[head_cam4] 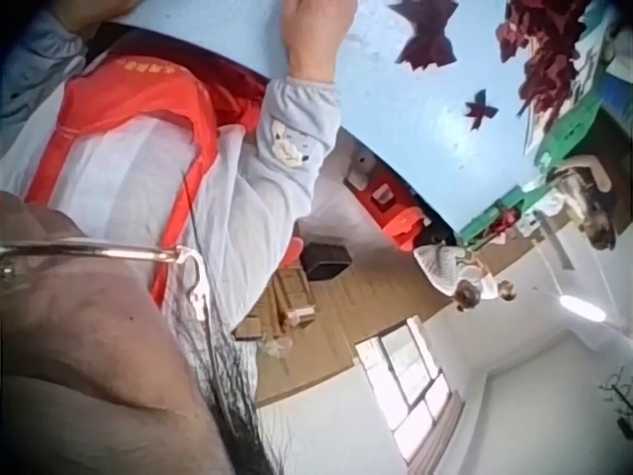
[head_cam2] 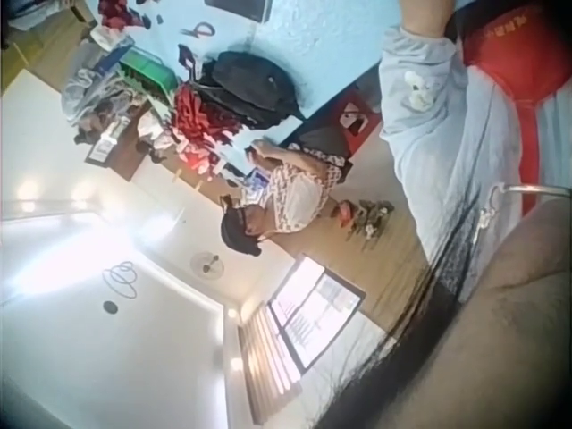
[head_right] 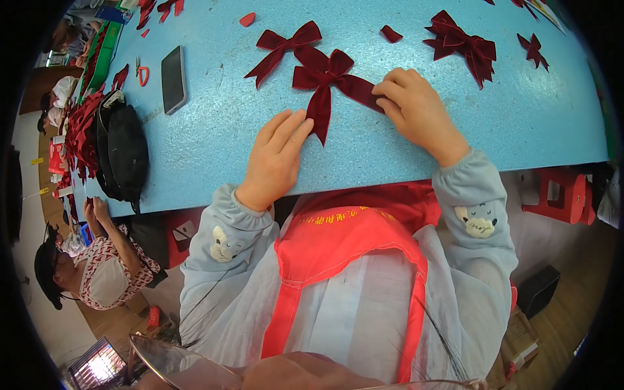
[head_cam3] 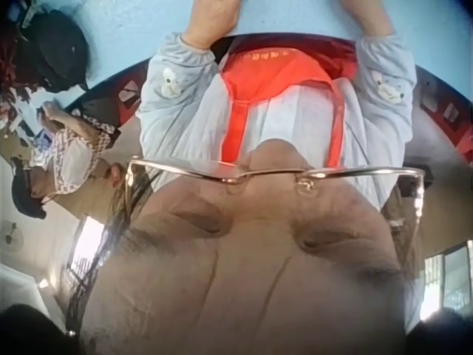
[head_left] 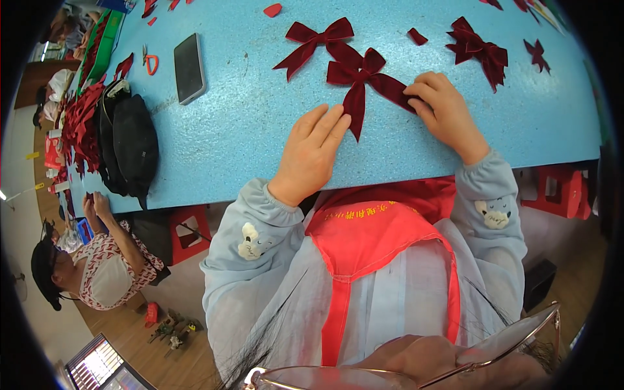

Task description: Assembling red decorative bows at a workbench.

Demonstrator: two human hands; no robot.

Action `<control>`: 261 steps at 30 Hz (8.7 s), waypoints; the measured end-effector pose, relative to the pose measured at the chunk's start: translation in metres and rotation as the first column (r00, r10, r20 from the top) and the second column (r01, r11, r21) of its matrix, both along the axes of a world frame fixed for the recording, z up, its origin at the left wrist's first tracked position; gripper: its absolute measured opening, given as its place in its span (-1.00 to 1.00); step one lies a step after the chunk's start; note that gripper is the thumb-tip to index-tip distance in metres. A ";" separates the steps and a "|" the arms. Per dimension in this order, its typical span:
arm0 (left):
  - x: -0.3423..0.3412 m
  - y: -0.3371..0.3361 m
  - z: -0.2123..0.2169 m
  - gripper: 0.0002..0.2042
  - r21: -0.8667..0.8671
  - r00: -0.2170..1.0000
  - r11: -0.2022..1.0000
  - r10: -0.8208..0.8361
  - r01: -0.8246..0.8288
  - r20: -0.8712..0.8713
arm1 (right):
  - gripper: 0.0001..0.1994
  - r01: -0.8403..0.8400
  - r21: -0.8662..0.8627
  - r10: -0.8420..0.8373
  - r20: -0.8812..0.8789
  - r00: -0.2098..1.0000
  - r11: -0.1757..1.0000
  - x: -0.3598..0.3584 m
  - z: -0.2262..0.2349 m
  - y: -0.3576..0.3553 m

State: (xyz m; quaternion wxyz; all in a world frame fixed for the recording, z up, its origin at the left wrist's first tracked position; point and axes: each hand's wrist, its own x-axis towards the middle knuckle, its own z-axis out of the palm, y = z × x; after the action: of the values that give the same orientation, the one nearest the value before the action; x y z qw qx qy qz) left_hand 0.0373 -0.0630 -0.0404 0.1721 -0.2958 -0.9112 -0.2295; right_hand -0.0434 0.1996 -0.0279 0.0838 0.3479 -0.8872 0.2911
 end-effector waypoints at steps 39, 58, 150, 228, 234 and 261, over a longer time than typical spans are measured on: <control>0.038 -0.012 -0.001 -0.77 0.144 1.000 0.989 -0.014 0.014 -0.005 | -0.80 -0.036 -0.096 0.021 -0.154 0.988 0.995 0.025 0.010 -0.012; -0.050 0.009 0.027 -0.82 -0.001 0.744 0.925 0.306 -0.380 0.593 | -0.83 0.055 -0.069 -0.054 0.012 0.998 0.996 0.006 -0.004 -0.031; -0.036 0.072 0.023 -0.86 0.749 0.488 0.263 -0.620 -0.608 0.614 | -0.92 -0.131 -0.719 0.426 0.246 0.871 0.682 -0.004 -0.009 -0.029; -0.050 0.078 0.012 -0.84 0.759 0.409 0.228 -0.730 -0.610 0.548 | -0.93 0.128 -0.650 0.163 0.368 0.915 0.749 -0.005 -0.005 -0.034; -0.053 0.079 0.016 -0.84 0.746 0.471 0.222 -0.655 -0.628 0.591 | -0.94 0.144 -0.468 -0.110 0.100 0.989 0.872 -0.006 -0.011 -0.033; -0.038 0.076 0.018 -0.81 0.841 0.738 0.257 -0.403 -0.477 0.542 | -0.84 0.250 -0.722 0.030 0.351 0.936 0.645 -0.009 -0.009 -0.026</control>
State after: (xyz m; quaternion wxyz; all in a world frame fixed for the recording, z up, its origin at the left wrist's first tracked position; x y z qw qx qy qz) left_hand -0.0003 0.0127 -0.0229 -0.0216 0.0027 -0.5732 -0.8191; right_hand -0.0525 0.1740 -0.0368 0.0883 0.1714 -0.7049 0.6826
